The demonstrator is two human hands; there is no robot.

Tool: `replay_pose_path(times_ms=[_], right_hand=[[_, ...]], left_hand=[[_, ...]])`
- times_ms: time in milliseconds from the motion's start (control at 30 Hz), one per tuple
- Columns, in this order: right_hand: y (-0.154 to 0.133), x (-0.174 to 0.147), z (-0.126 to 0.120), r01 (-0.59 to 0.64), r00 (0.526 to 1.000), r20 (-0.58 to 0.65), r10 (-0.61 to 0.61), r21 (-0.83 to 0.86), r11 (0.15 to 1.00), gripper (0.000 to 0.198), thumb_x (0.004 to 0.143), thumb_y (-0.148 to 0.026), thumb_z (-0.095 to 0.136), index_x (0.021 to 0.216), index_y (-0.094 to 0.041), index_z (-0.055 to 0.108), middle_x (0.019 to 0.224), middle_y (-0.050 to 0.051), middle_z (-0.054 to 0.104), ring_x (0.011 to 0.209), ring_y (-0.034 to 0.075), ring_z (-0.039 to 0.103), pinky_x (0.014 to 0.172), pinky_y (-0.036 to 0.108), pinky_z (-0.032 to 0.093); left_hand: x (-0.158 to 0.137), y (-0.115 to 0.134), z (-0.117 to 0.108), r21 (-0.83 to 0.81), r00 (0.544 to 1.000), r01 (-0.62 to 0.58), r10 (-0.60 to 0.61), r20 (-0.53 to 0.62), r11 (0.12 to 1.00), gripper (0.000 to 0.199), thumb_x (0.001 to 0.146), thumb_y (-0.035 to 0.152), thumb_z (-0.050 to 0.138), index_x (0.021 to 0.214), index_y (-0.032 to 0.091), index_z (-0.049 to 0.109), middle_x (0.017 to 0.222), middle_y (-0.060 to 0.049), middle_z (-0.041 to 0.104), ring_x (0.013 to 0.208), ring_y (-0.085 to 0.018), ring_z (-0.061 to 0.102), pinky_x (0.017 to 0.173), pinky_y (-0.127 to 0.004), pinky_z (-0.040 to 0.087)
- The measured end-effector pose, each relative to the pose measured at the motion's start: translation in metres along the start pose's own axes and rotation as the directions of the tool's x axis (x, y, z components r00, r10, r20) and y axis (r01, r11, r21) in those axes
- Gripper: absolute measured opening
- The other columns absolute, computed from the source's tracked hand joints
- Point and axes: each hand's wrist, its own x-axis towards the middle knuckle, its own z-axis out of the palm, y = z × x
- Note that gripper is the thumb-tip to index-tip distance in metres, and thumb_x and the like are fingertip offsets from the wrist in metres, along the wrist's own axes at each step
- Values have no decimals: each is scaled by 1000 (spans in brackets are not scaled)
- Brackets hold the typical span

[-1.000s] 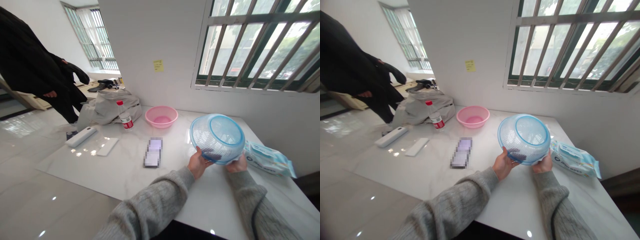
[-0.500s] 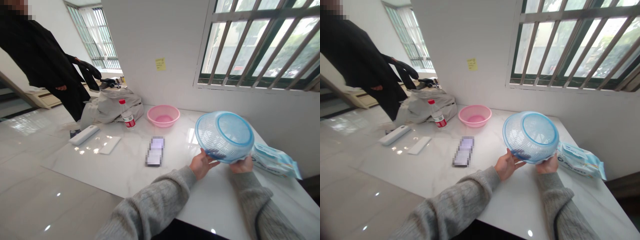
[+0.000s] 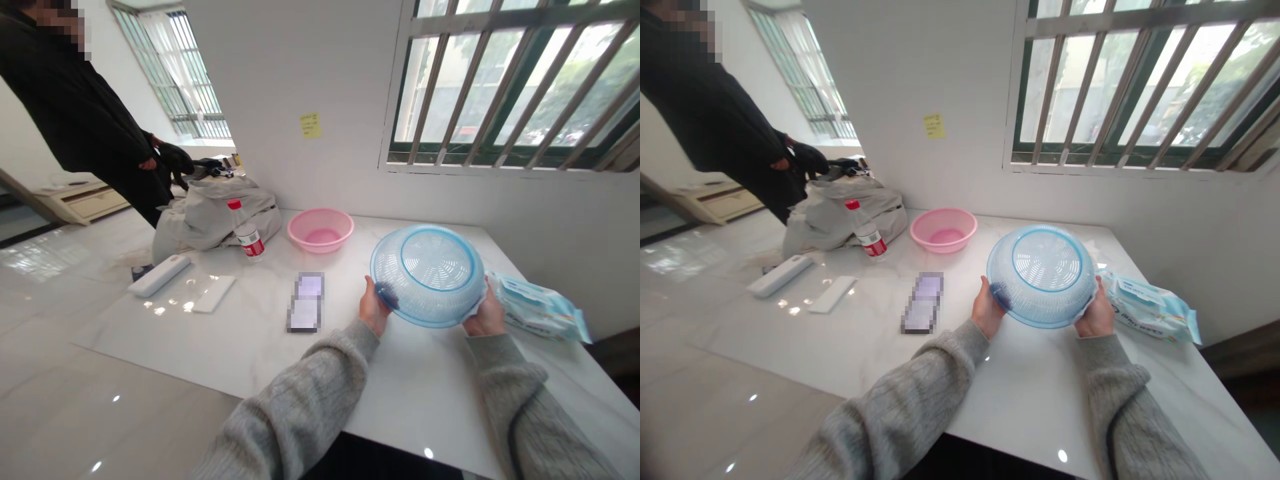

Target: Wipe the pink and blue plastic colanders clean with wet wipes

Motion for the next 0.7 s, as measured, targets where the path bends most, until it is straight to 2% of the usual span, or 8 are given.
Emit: replay_pose_path(times_ms=[67, 167, 300, 400, 500, 567, 700], right_hand=[[0, -4, 4, 31, 997, -65, -29, 27, 999, 16, 97, -31, 62, 107, -23, 72, 109, -4, 76, 100, 10, 72, 93, 25, 60], [2, -7, 7, 73, 997, -8, -73, 65, 995, 13, 96, -32, 63, 105, -26, 70, 109, -6, 77, 103, 11, 72, 95, 26, 60], [5, -9, 6, -14, 982, 187, 2, 63, 998, 13, 95, -37, 65, 106, -30, 69, 112, -7, 78, 111, 14, 72, 103, 36, 59], [3, -12, 9, -173, 970, 182, 160, 59, 983, 14, 98, -38, 63, 108, -31, 70, 111, -5, 79, 115, 15, 71, 107, 39, 57], [-3, -16, 14, -323, 934, 182, 307, 66, 944, 18, 100, -39, 60, 110, -31, 72, 112, -3, 80, 121, 17, 70, 111, 42, 54], [-6, -18, 17, -366, 915, 209, 344, 78, 927, 21, 100, -40, 60, 113, -32, 73, 116, -3, 79, 126, 18, 68, 114, 43, 51], [-10, -23, 19, -369, 914, 216, 344, 87, 925, 24, 98, -42, 62, 116, -32, 74, 118, 0, 79, 129, 19, 65, 118, 43, 47]], left_hand=[[-7, -6, 2, 5, 993, 30, -30, 114, 1000, 59, 106, 58, 30, 100, 15, 69, 85, -7, 72, 70, -15, 66, 68, -28, 51], [-12, -15, 5, 49, 980, 64, -72, 186, 997, 58, 108, 52, 28, 106, 13, 71, 98, -12, 75, 84, -18, 70, 83, -32, 54], [-8, -15, 1, 85, 993, -12, 1, 121, 996, 47, 106, 50, 39, 104, 15, 69, 91, -10, 74, 77, -18, 68, 78, -33, 54], [-2, -8, -2, 83, 996, -51, 45, 79, 995, 41, 104, 52, 45, 101, 17, 66, 82, -6, 71, 69, -17, 65, 72, -32, 52], [1, -4, -4, 67, 996, -59, 55, 66, 996, 40, 104, 52, 45, 99, 17, 64, 77, -4, 68, 66, -16, 63, 70, -31, 51], [2, -3, -4, 45, 998, -49, 47, 45, 998, 40, 105, 51, 44, 99, 17, 64, 77, -4, 67, 67, -16, 63, 70, -30, 51], [4, -3, -4, -14, 1000, -10, 10, -5, 1000, 37, 103, 50, 48, 95, 17, 64, 75, -3, 67, 65, -14, 62, 69, -28, 51]])
